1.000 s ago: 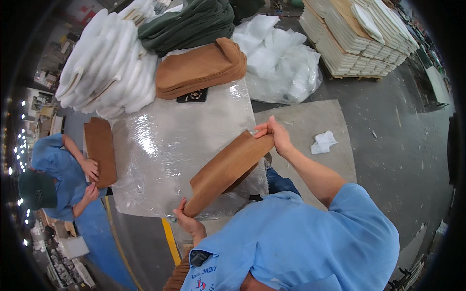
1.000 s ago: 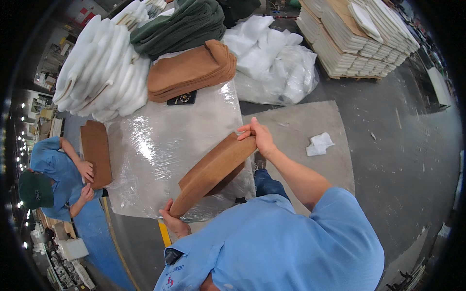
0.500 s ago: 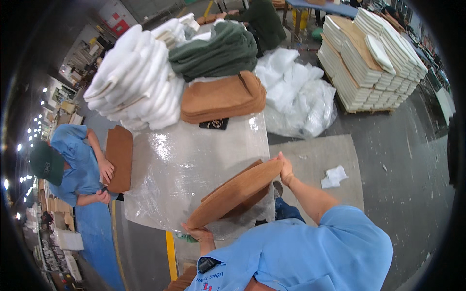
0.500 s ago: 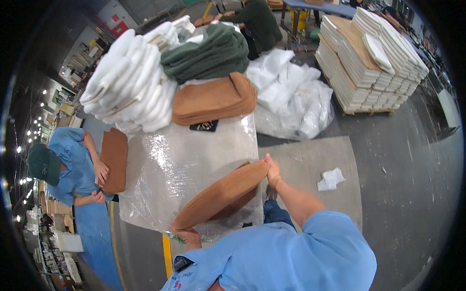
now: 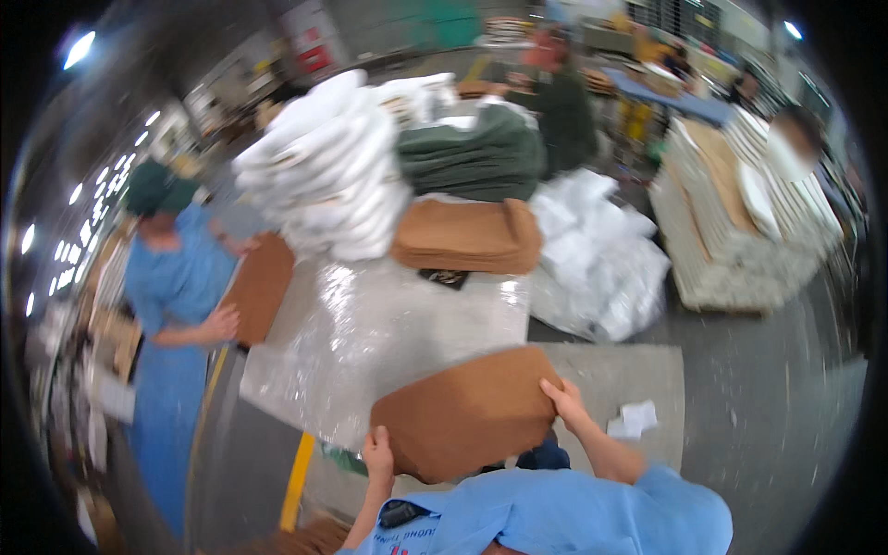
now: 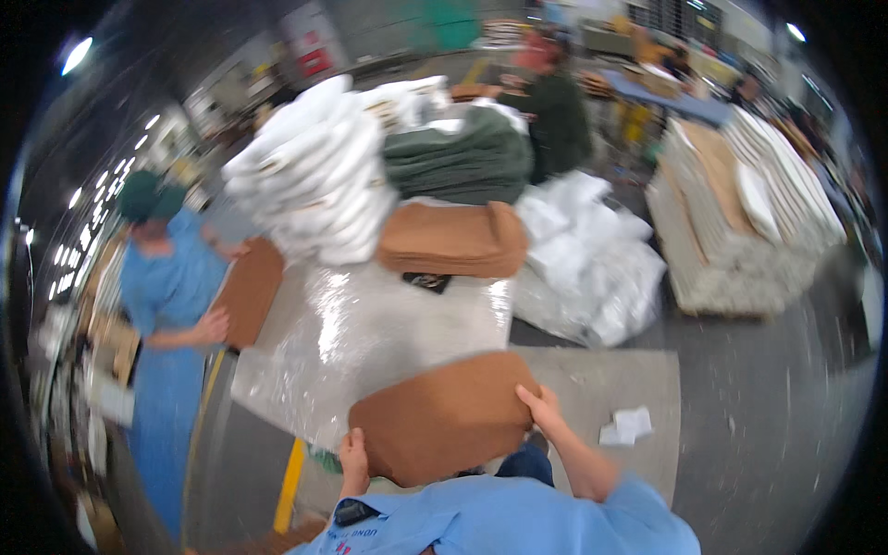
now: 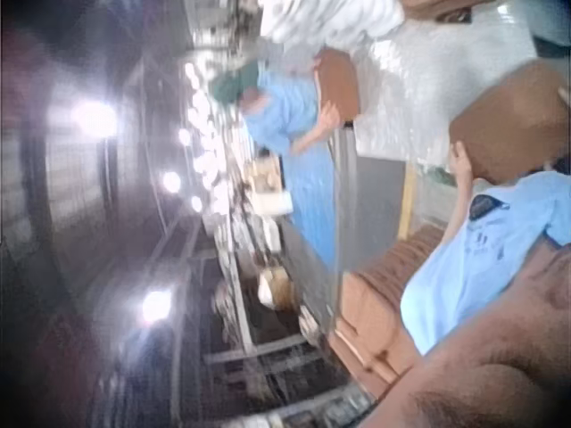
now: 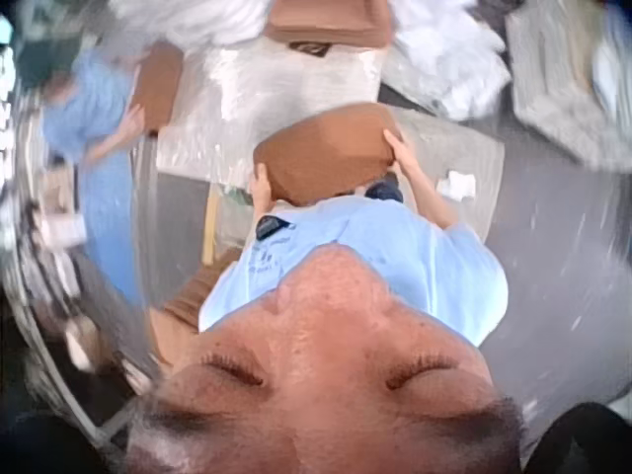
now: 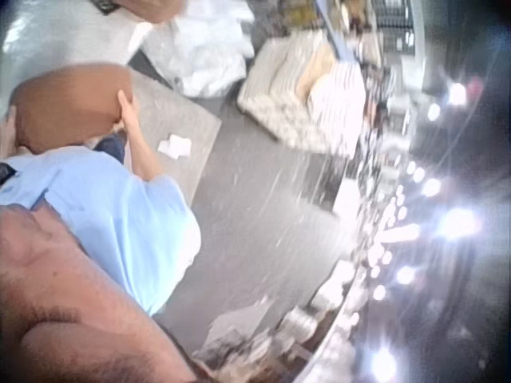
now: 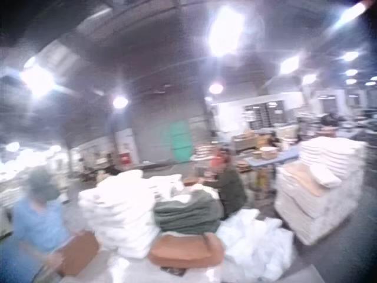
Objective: The person repeatedly inserts white foam inserts into brown fabric covers, aligns edges, and stacks the finished cushions on a nearby pile. The person handles the covers and inserts by hand and places completed units on a growing stack.
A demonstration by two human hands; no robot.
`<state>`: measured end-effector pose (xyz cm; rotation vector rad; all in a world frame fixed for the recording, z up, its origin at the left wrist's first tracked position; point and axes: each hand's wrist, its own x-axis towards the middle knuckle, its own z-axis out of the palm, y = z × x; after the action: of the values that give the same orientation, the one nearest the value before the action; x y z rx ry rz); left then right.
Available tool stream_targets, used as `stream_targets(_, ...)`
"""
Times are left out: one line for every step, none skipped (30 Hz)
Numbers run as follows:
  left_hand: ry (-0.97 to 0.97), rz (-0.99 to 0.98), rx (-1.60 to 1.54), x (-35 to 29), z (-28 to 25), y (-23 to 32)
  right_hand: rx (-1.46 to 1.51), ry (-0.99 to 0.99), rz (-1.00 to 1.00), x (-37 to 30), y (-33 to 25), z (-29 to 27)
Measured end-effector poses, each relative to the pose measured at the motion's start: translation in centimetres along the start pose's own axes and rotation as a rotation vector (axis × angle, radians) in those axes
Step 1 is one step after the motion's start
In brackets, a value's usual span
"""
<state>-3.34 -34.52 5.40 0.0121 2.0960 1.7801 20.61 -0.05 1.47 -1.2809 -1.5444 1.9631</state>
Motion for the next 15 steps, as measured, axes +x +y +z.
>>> stream_targets(0.044, -0.051, 0.096, -1.6, 0.0, -0.9, 0.063, -0.068, 0.022, -1.0, -0.1, -0.8)
stream_targets(0.099, -0.114, 0.170, -3.4, 0.7, -1.5, 0.106, -0.149, 0.045, -1.8, 0.1, -2.1)
stream_targets(0.119, -0.121, 0.190, -5.2, 1.2, -1.8, 0.146, -0.217, 0.065, -2.7, 0.2, -3.4)
stream_targets(0.130, -0.125, 0.207, -6.2, 2.1, -1.6, 0.175, -0.226, 0.024, -2.8, 1.0, -4.6)
stream_targets(0.093, -0.128, 0.158, -7.6, 2.5, -1.6, 0.130, -0.275, 0.089, -2.8, 1.9, -6.4)
stream_targets(0.122, -0.121, 0.168, -9.4, 1.8, -2.9, 0.211, -0.358, 0.039, -4.1, 1.9, -6.2)
stream_targets(0.062, -0.091, 0.025, -10.8, 2.5, -3.2, 0.217, -0.397, 0.073, -4.4, 2.0, -7.6)
stream_targets(0.028, -0.108, 0.057, -11.9, 3.2, -2.8, 0.059, -0.401, 0.127, -2.5, 2.6, -10.3)
stream_targets(0.050, -0.058, -0.072, -13.9, 3.9, -2.9, -0.099, -0.402, 0.176, -0.1, 3.1, -11.7)
stream_targets(0.101, -0.076, -0.210, -16.1, 4.4, -3.6, -0.224, -0.497, 0.192, 0.1, 2.4, -11.1)
stream_targets(0.130, -0.072, -0.346, -18.6, 4.5, -4.4, -0.338, -0.571, 0.192, -0.4, 1.1, -11.7)
stream_targets(0.191, -0.078, -0.388, -20.8, 5.6, -5.3, -0.443, -0.616, 0.167, 0.0, -1.0, -12.7)
stream_targets(0.248, -0.074, -0.416, -22.8, 6.1, -5.9, -0.502, -0.661, 0.119, 0.2, -2.4, -12.1)
stream_targets(0.287, -0.066, -0.439, -24.8, 6.6, -6.4, -0.551, -0.691, 0.065, 0.5, -3.6, -11.6)
stream_targets(0.308, -0.066, -0.492, -26.9, 7.1, -6.5, -0.590, -0.703, 0.006, 0.6, -4.7, -11.3)
